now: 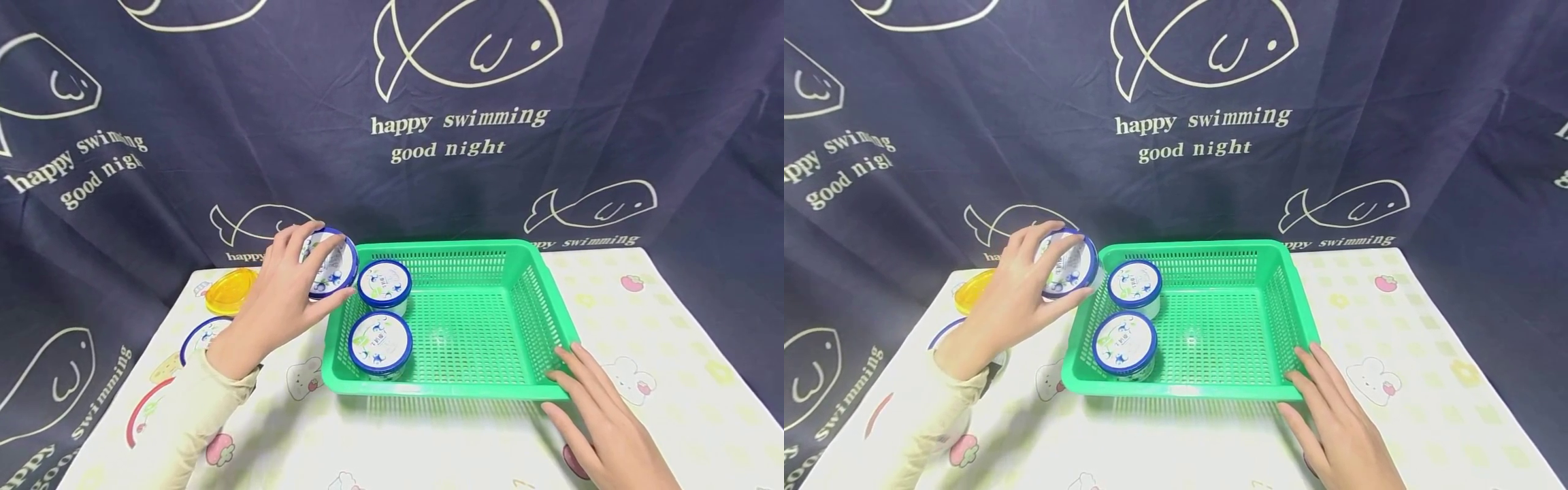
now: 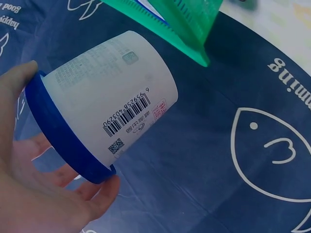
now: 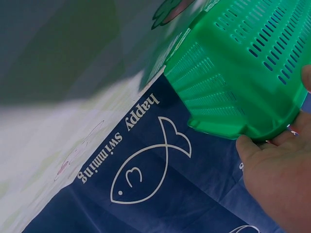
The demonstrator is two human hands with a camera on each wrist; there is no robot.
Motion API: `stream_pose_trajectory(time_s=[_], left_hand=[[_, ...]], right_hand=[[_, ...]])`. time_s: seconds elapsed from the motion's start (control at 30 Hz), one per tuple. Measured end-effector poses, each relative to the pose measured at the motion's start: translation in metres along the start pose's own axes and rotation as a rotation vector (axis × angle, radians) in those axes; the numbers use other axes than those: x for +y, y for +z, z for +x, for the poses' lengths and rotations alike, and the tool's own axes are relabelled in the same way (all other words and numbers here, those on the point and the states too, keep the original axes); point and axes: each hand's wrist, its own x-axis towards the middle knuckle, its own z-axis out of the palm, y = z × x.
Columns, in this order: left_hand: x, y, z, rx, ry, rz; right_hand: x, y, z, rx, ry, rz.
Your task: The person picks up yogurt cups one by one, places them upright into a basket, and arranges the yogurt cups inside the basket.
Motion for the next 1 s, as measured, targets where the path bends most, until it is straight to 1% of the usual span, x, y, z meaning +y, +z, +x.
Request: stream_pose_trajectory(time_s=[0.23,0.53,0.77,1.0], left_hand=[[0.008,0.002,0.006,0.017,0.038,-0.031],[0.018,0.007,0.013,0.003,0.065,-0.043],[0.027,0.011,0.017,0.016,0.122,-0.051],[0.033,0.014,0.020,0.018,0.140,-0.054]], right_hand=[[0.001,0.000,0.000,-0.003,-0.002,-0.004],[0.001,0.001,-0.001,0.007,-0.008,0.000],[0.001,0.002,-0.003,0.016,-0.013,-0.003],[0.000,0.003,-0.002,0.015,0.005,0.005]])
